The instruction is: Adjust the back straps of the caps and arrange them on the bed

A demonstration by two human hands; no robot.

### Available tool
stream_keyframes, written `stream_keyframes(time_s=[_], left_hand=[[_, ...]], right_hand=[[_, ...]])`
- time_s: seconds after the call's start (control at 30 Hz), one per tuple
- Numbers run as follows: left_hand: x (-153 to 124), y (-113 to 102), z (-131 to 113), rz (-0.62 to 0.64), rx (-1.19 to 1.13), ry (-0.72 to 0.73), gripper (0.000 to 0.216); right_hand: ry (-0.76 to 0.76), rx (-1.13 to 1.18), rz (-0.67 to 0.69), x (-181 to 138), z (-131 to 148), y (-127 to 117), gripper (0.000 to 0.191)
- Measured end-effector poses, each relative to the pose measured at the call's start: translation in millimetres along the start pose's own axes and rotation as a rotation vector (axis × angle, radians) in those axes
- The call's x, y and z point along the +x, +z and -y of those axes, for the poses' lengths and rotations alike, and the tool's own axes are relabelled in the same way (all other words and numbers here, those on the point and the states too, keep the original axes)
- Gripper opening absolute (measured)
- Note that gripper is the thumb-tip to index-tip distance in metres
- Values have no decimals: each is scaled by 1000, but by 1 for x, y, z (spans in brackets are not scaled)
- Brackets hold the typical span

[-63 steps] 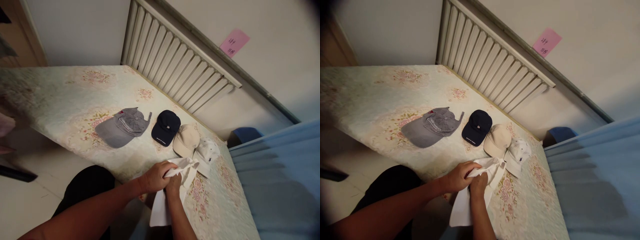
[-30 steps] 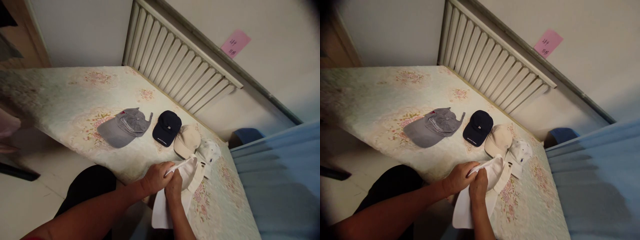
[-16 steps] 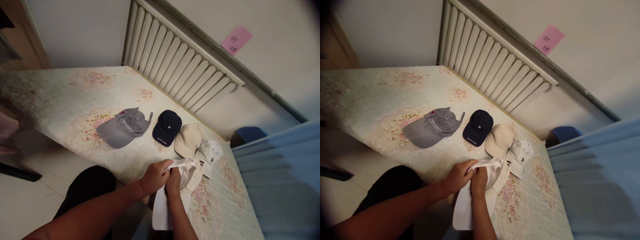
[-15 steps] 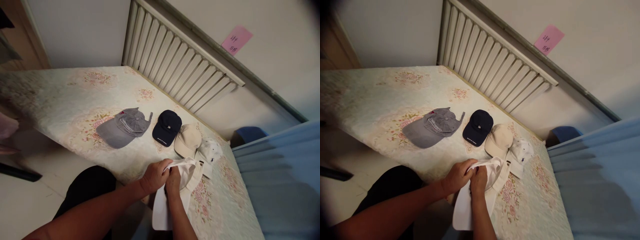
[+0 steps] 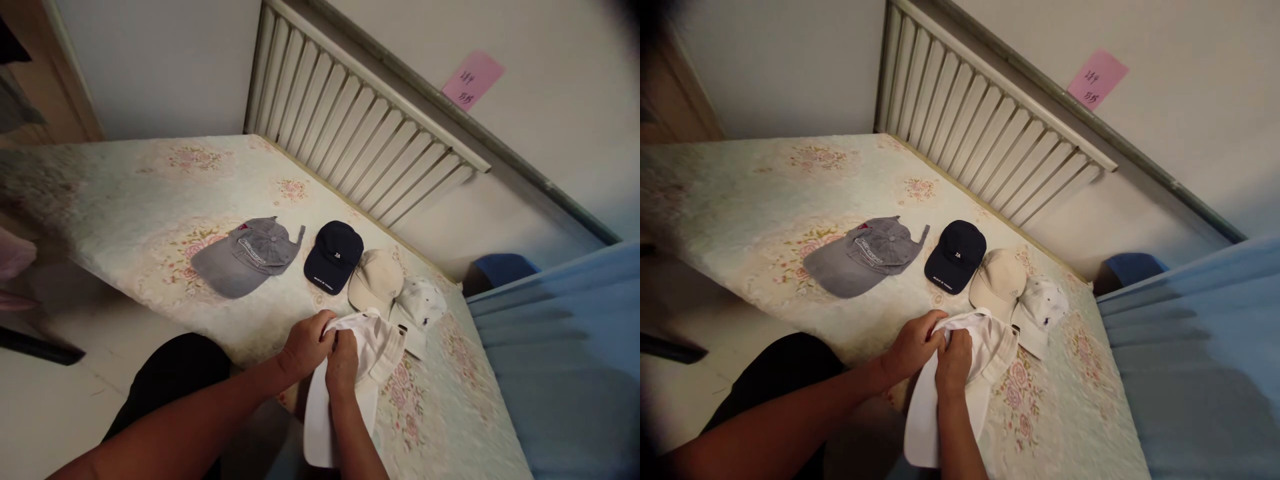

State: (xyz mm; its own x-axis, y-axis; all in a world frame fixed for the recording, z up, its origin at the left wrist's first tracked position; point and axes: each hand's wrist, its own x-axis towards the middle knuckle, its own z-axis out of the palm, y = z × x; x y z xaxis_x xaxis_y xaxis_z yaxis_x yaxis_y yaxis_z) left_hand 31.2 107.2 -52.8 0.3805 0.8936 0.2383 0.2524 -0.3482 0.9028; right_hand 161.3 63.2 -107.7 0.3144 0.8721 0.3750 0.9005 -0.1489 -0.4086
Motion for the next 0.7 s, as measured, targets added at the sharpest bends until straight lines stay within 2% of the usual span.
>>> stream_keyframes(time_s=[0.7], left_hand=[[7,1,4,-49,40,-21,24]], right_hand=[[-23,-26,-28,0,-3,4,22]])
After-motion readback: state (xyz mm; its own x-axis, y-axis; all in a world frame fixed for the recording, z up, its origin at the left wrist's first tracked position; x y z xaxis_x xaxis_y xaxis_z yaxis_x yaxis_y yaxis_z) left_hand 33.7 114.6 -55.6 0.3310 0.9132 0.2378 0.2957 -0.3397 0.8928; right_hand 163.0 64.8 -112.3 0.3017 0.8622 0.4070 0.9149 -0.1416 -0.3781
